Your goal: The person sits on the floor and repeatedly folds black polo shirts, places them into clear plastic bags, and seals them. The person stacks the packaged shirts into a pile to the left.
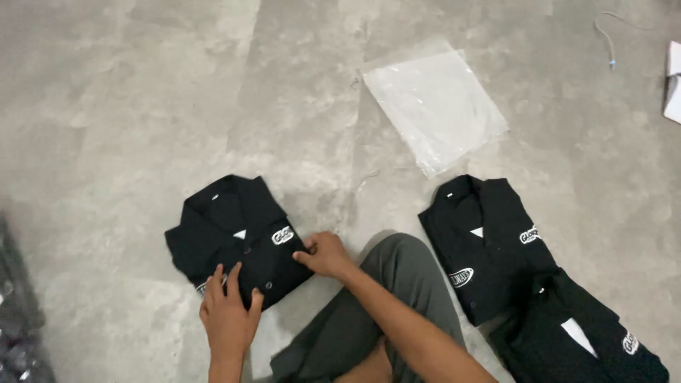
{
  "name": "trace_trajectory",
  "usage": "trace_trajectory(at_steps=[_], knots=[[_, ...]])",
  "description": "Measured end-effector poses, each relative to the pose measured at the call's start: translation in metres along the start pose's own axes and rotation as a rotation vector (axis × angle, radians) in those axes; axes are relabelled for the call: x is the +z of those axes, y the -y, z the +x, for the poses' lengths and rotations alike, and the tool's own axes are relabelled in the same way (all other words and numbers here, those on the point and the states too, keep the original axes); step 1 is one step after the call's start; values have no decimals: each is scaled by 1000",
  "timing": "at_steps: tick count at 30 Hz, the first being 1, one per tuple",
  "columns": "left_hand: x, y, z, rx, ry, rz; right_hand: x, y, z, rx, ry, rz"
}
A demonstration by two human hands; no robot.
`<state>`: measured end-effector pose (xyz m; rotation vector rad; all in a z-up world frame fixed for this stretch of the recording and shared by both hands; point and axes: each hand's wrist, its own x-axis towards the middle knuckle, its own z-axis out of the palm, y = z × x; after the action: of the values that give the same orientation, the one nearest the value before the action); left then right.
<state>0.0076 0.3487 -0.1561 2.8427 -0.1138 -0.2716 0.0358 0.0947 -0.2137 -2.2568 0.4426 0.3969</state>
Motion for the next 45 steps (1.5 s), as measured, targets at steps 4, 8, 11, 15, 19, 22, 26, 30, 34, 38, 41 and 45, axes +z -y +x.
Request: trace_trajectory(at_steps=[4, 8, 11, 15, 19, 22, 26, 30, 34, 38, 41, 45], knots=[[-8, -44, 19, -179, 140, -20, -43, 43, -22, 101, 38, 200], [-3, -122, 47, 192, -433, -76, -88, 20, 15, 64, 244, -10], [24, -195, 83, 445, -356, -402, -144, -34, 58, 111, 83, -130], [71, -301, 129, 348, 243, -831, -259, -72, 72, 134, -349, -295], [89, -378, 166, 224, 366, -879, -290, -118, 72, 160, -335, -360], [112, -405, 182, 177, 341, -935, -296, -140, 82, 103, -392, -415], [110, -420, 188, 203, 250, -876, -301, -147, 87, 109, -489, -190], [108, -425, 196, 461, 92, -605, -317, -138, 86, 192, -566, 53], [94, -433, 207, 661, 136, -436, -322, -148, 87, 182, -561, 111], [116, -444, 236, 680, 125, -212, -330, -150, 81, 145, -641, 183], [124, -446, 264, 673, 86, -136, -330, -150, 75, 70, -708, 188], [116, -449, 294, 670, 145, -19, -327, -149, 64, -13, -712, 108]])
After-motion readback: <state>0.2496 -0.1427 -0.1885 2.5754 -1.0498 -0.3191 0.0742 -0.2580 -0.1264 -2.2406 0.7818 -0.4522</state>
